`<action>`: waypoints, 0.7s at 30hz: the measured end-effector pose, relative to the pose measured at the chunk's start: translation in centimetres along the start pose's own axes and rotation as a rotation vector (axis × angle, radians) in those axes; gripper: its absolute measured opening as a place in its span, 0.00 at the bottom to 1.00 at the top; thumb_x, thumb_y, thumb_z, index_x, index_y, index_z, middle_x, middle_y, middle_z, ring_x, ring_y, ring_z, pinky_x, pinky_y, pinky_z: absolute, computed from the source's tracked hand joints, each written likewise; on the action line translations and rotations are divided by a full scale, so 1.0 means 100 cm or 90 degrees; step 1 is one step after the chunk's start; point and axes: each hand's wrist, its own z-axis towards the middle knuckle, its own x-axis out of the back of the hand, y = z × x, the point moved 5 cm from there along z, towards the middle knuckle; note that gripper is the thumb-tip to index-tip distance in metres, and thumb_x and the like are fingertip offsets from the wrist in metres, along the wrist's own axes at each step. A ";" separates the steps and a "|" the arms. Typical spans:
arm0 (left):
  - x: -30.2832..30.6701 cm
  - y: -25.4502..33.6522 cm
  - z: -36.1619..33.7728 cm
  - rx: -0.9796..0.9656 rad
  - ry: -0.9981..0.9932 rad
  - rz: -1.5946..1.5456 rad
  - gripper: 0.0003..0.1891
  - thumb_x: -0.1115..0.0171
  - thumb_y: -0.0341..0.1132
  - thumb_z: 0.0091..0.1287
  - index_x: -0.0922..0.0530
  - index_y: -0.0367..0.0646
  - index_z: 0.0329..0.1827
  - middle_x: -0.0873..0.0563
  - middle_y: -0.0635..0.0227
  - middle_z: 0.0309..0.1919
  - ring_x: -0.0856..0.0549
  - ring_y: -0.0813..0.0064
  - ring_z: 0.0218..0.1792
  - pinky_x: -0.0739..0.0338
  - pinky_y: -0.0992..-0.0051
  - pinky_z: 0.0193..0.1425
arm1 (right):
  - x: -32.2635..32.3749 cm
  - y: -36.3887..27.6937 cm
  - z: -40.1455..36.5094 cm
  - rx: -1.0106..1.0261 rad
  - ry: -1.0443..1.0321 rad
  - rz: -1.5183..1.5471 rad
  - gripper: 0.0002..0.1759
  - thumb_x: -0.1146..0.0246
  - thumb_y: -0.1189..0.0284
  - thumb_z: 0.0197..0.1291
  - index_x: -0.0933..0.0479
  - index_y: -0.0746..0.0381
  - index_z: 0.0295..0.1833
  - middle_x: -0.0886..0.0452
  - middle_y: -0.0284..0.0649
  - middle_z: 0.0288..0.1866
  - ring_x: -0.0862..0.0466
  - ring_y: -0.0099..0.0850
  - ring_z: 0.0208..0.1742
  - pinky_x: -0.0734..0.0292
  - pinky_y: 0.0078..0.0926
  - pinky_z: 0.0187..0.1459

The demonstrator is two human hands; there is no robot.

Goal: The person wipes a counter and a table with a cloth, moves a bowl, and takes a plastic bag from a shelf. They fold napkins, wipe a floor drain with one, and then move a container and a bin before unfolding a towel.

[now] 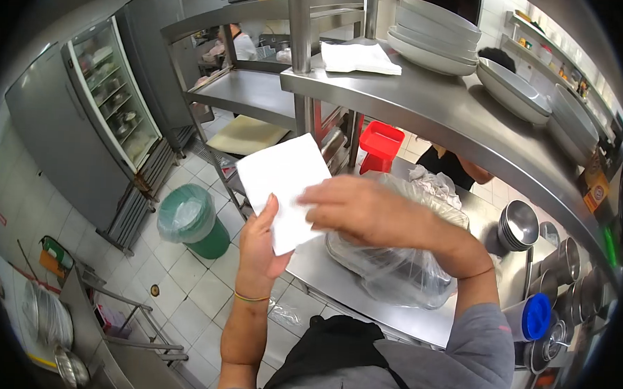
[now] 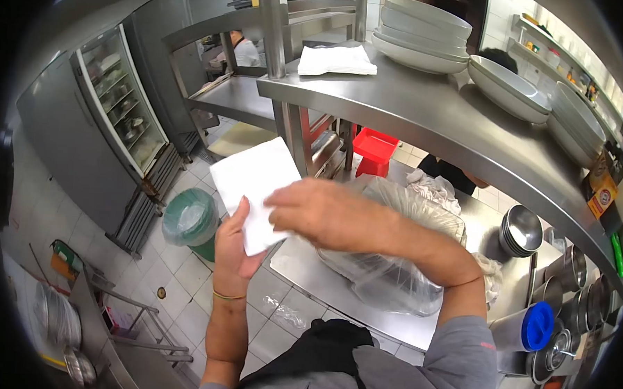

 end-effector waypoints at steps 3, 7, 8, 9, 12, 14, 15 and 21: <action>-0.005 -0.004 0.003 -0.012 0.035 0.040 0.23 0.46 0.37 0.78 0.31 0.28 0.68 0.18 0.54 0.59 0.17 0.62 0.59 0.21 0.62 0.64 | 0.060 0.025 0.016 -0.074 0.100 -0.103 0.11 0.33 0.82 0.51 0.23 0.63 0.41 0.18 0.45 0.46 0.16 0.46 0.49 0.20 0.42 0.48; 0.004 -0.013 0.003 0.044 0.019 0.007 0.23 0.46 0.36 0.78 0.33 0.27 0.69 0.19 0.54 0.60 0.17 0.61 0.59 0.21 0.62 0.64 | 0.122 0.052 0.038 -0.205 0.121 -0.228 0.08 0.33 0.84 0.56 0.20 0.65 0.42 0.15 0.44 0.42 0.14 0.43 0.44 0.18 0.35 0.46; 0.006 -0.013 0.005 0.057 0.012 -0.001 0.24 0.47 0.36 0.78 0.33 0.27 0.69 0.19 0.53 0.60 0.17 0.61 0.59 0.21 0.62 0.64 | 0.127 0.061 0.045 -0.215 0.080 -0.248 0.07 0.33 0.83 0.57 0.21 0.66 0.42 0.15 0.44 0.41 0.14 0.43 0.44 0.18 0.35 0.46; 0.008 -0.014 0.007 0.072 0.006 -0.009 0.24 0.47 0.36 0.78 0.34 0.27 0.70 0.19 0.53 0.60 0.17 0.61 0.59 0.21 0.62 0.64 | 0.132 0.072 0.052 -0.227 0.037 -0.266 0.07 0.33 0.82 0.58 0.21 0.66 0.41 0.15 0.44 0.41 0.14 0.44 0.44 0.19 0.35 0.45; 0.010 -0.012 0.013 0.105 -0.018 -0.030 0.24 0.47 0.35 0.78 0.34 0.27 0.70 0.19 0.53 0.61 0.17 0.61 0.60 0.21 0.62 0.64 | 0.135 0.110 0.064 -0.292 -0.049 -0.281 0.06 0.33 0.77 0.62 0.19 0.66 0.44 0.14 0.44 0.42 0.14 0.42 0.44 0.19 0.33 0.46; 0.017 -0.010 0.019 0.126 -0.027 -0.044 0.23 0.47 0.34 0.78 0.33 0.27 0.70 0.19 0.53 0.60 0.17 0.60 0.59 0.21 0.62 0.64 | 0.130 0.138 0.063 -0.342 -0.089 -0.249 0.07 0.34 0.75 0.64 0.18 0.66 0.45 0.13 0.44 0.44 0.14 0.40 0.45 0.18 0.33 0.48; 0.023 -0.009 0.022 0.138 -0.031 -0.051 0.23 0.47 0.33 0.77 0.33 0.28 0.69 0.19 0.53 0.60 0.16 0.59 0.59 0.21 0.61 0.64 | 0.129 0.147 0.062 -0.387 -0.104 -0.233 0.08 0.33 0.75 0.65 0.18 0.66 0.46 0.13 0.43 0.45 0.13 0.39 0.46 0.18 0.32 0.49; 0.070 0.014 0.049 0.204 -0.050 -0.052 0.22 0.47 0.32 0.77 0.32 0.28 0.69 0.19 0.53 0.61 0.16 0.59 0.59 0.21 0.61 0.64 | 0.123 0.171 0.057 -0.588 -0.090 -0.167 0.12 0.33 0.74 0.66 0.18 0.69 0.51 0.12 0.42 0.50 0.14 0.28 0.49 0.18 0.28 0.54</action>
